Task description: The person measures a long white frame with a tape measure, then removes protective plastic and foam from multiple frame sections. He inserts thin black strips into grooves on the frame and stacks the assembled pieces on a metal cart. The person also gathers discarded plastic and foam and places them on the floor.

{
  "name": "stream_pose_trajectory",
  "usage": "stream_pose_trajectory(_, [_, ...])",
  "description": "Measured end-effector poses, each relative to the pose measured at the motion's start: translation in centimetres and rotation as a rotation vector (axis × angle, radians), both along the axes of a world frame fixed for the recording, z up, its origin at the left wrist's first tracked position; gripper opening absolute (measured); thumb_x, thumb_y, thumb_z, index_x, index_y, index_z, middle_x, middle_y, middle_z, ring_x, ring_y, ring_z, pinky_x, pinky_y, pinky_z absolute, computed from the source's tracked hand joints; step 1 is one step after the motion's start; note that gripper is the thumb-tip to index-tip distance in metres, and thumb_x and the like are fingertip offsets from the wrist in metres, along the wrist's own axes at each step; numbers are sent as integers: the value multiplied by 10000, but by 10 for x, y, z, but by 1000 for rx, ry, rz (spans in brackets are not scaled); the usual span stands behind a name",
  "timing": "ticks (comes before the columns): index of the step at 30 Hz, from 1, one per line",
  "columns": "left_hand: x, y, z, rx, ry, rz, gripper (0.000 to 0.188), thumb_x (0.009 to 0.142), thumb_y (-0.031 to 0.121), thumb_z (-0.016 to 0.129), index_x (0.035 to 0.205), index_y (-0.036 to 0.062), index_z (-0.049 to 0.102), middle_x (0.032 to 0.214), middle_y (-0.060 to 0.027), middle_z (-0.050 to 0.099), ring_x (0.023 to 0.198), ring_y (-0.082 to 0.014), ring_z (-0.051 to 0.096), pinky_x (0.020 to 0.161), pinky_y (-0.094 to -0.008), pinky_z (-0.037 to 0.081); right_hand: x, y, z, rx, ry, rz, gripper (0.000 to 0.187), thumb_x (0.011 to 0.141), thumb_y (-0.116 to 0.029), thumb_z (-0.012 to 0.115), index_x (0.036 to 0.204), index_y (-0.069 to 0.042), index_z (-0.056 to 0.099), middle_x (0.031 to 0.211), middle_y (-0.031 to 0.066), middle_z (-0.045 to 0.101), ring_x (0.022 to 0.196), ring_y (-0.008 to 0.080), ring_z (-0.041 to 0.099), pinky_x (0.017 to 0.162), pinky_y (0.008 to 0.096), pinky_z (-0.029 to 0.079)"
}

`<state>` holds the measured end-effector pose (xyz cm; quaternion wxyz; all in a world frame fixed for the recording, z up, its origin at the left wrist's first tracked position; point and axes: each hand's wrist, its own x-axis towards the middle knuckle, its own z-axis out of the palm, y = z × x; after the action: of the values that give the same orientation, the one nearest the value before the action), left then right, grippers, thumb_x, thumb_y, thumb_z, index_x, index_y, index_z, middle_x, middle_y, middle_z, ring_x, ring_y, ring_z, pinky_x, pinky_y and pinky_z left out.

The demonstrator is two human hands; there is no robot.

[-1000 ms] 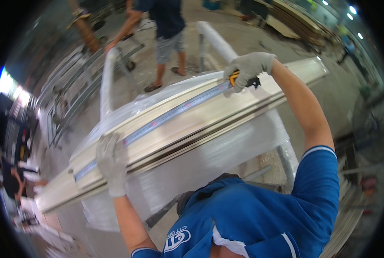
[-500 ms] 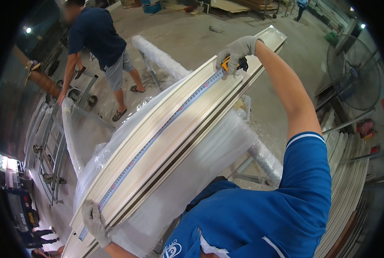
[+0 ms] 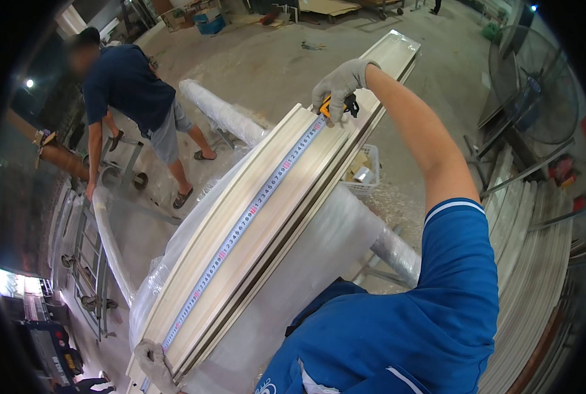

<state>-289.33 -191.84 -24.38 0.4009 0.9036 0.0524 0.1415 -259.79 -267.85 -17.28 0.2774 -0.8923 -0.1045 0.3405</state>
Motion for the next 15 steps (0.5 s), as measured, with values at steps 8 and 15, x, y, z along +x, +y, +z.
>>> stream_pose_trajectory(8, [4, 11, -2, 58, -38, -48, 196, 911, 30, 731, 887, 45, 538, 992, -45, 496, 918, -157, 473, 845, -271, 414, 7, -8, -5, 46, 24, 22, 689, 677, -271, 944, 1261, -31, 667, 1066, 81, 728, 888, 175, 693, 745, 292, 550])
stream_pose_trajectory(15, [1, 18, -6, 35, -1, -11, 187, 913, 15, 715, 889, 46, 532, 985, -38, 490, 917, -159, 474, 852, -274, 415, -3, -5, 2, 49, -2, 36, 690, 690, -165, 894, 1301, 18, 630, 1108, 100, 742, 994, 202, 687, 847, 297, 536])
